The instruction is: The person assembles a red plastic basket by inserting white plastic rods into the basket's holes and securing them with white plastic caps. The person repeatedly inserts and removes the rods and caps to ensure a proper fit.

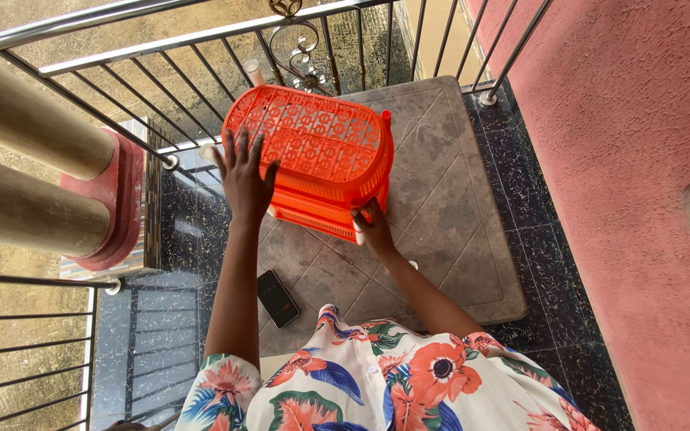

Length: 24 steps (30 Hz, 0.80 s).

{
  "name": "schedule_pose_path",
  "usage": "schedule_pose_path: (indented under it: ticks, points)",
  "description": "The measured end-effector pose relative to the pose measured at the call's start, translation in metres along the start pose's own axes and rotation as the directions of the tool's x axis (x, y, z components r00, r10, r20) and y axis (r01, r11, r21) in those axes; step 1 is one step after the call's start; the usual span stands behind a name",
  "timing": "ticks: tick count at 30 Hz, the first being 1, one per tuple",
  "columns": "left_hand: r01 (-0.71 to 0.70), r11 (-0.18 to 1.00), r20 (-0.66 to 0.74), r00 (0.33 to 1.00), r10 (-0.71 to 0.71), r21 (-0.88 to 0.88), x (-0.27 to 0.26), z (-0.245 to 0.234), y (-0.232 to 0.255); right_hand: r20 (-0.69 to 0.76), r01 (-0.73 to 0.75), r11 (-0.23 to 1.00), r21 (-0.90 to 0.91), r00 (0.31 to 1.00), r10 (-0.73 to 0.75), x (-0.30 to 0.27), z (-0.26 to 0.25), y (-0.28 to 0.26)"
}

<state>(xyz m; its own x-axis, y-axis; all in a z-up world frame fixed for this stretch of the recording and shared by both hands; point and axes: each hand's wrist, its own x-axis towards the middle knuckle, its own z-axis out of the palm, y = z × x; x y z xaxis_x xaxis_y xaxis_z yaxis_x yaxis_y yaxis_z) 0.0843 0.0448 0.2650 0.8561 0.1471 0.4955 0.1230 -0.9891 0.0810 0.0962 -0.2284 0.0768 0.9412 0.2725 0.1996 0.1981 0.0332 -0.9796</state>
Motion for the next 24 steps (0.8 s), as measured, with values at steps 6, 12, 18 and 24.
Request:
schedule_pose_path:
  ticks: [6, 12, 18, 24]
  points:
    - [0.350, 0.763, 0.040, 0.919, -0.393, -0.543, -0.015, -0.005, -0.048, -0.034, -0.040, 0.960, 0.277, 0.998, 0.051, 0.017, -0.042, 0.036]
    - [0.437, 0.470, 0.226, 0.870, -0.439, -0.767, -0.031, 0.026, -0.036, -0.328, 0.021, 0.999, -0.031, 0.944, -0.030, 0.022, -0.032, -0.010]
    - [0.332, 0.521, -0.013, 0.834, -0.551, -0.786, -0.067, 0.057, -0.015, -0.411, 0.165, 0.984, -0.072, 0.894, -0.180, 0.021, -0.037, -0.071]
    - [0.109, 0.716, -0.306, 0.852, -0.425, -0.690, -0.062, 0.031, 0.006, -0.350, 0.099, 0.971, -0.219, 0.921, -0.173, 0.023, -0.046, -0.081]
